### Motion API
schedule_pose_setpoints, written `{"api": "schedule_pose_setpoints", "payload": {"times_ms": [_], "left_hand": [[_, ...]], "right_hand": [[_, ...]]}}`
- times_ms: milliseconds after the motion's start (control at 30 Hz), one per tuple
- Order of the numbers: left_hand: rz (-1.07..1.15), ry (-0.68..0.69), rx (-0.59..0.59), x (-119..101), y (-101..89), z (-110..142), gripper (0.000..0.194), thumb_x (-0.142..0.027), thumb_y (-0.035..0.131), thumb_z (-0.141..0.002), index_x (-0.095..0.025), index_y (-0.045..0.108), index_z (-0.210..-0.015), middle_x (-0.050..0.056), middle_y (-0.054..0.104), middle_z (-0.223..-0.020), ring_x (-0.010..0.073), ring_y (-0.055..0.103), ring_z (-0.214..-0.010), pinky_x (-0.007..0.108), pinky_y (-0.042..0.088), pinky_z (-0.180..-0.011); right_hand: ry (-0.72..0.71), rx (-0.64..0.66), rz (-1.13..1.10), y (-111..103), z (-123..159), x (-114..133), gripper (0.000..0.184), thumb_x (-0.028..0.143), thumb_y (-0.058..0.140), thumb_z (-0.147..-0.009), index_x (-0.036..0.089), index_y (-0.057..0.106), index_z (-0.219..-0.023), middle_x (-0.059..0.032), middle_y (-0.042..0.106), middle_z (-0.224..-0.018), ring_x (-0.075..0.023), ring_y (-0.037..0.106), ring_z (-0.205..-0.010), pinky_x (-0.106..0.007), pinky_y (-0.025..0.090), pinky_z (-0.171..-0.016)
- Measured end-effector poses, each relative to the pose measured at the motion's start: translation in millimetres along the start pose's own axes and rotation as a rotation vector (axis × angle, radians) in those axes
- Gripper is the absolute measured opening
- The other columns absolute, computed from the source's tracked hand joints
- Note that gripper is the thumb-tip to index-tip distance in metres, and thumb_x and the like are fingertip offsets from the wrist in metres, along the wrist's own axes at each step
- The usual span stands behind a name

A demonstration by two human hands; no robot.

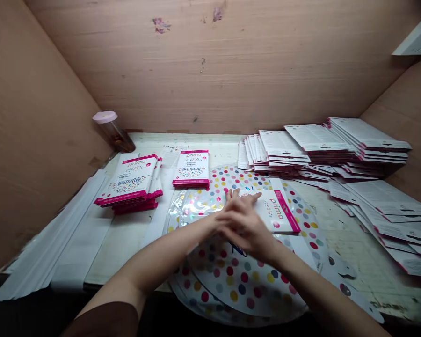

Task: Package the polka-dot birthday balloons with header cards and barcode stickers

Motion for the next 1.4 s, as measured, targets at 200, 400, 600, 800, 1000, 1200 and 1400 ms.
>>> {"api": "schedule_pose_setpoints", "payload": {"times_ms": [200,400,600,800,1000,1200,1400], "left_hand": [[-0.040,0.100,0.010,2.1,-0.4,-0.8,0.091,-0.062,0.058,-0.080,-0.026,0.017,-0.153,0.007,0.046,-0.148,0.0492,0.021,-0.137,0.066,0.010,-0.109],[-0.030,0.082,0.026,3.8,0.2,-3.0,0.092,-0.065,0.058,-0.078,-0.028,0.018,-0.152,0.006,0.045,-0.148,0.0483,0.017,-0.139,0.064,0.009,-0.110],[-0.022,0.067,0.045,1.2,-7.1,-1.1,0.093,-0.062,0.061,-0.077,-0.027,0.019,-0.152,0.007,0.047,-0.147,0.0488,0.020,-0.138,0.064,0.014,-0.109],[-0.023,0.066,0.022,1.4,-4.6,-3.2,0.092,-0.051,0.062,-0.078,-0.028,0.014,-0.153,0.006,0.051,-0.144,0.0482,0.019,-0.139,0.065,0.013,-0.109],[-0.014,0.051,-0.007,2.7,-2.5,-3.0,0.096,-0.054,0.065,-0.075,-0.029,0.015,-0.153,0.009,0.051,-0.143,0.0472,0.023,-0.137,0.062,0.020,-0.108],[-0.006,0.059,-0.038,5.1,-0.6,-3.3,0.099,-0.063,0.066,-0.073,-0.032,0.016,-0.153,0.010,0.048,-0.144,0.0468,0.025,-0.137,0.062,0.019,-0.108],[0.015,0.063,-0.043,6.2,0.6,-2.8,0.100,-0.062,0.067,-0.073,-0.032,0.015,-0.153,0.010,0.045,-0.146,0.0465,0.022,-0.138,0.062,0.018,-0.108]], "right_hand": [[-0.322,-0.056,0.205,43.0,23.7,48.6,0.018,0.013,0.053,-0.092,0.018,0.067,-0.104,-0.0041,0.067,-0.093,-0.0186,0.051,-0.091,-0.038,0.040,-0.084],[-0.515,-0.119,0.306,58.6,71.9,51.5,0.014,0.010,0.058,-0.085,0.017,0.068,-0.078,-0.0028,0.067,-0.094,-0.0183,0.055,-0.093,-0.038,0.042,-0.087],[-0.475,-0.098,0.179,55.9,93.1,57.9,0.015,0.014,0.054,-0.088,0.020,0.061,-0.076,0.0009,0.068,-0.090,-0.0159,0.056,-0.093,-0.034,0.044,-0.090],[0.468,0.041,-0.124,-53.2,60.2,-32.0,0.008,0.029,0.054,-0.090,0.022,0.055,-0.087,-0.0038,0.060,-0.087,-0.0177,0.056,-0.084,-0.033,0.049,-0.075],[0.549,0.161,-0.123,-73.4,29.3,-117.8,0.019,0.037,0.059,-0.084,0.020,0.050,-0.086,0.0005,0.052,-0.081,-0.0138,0.049,-0.070,-0.029,0.046,-0.065],[0.539,0.253,-0.042,-63.4,22.1,-130.6,0.013,0.028,0.059,-0.083,0.020,0.052,-0.089,0.0012,0.051,-0.082,-0.0144,0.049,-0.076,-0.029,0.045,-0.072],[0.543,0.223,0.136,-55.3,30.3,-134.3,0.015,0.027,0.065,-0.081,0.021,0.056,-0.092,-0.0014,0.051,-0.093,-0.0194,0.050,-0.095,-0.037,0.044,-0.087]]}}
Point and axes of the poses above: each hand's wrist, its own z-axis away from the middle knuckle, its own y-axis out of the palm, x = y × z, the point moved 1 cm from there along -z, towards the middle knuckle
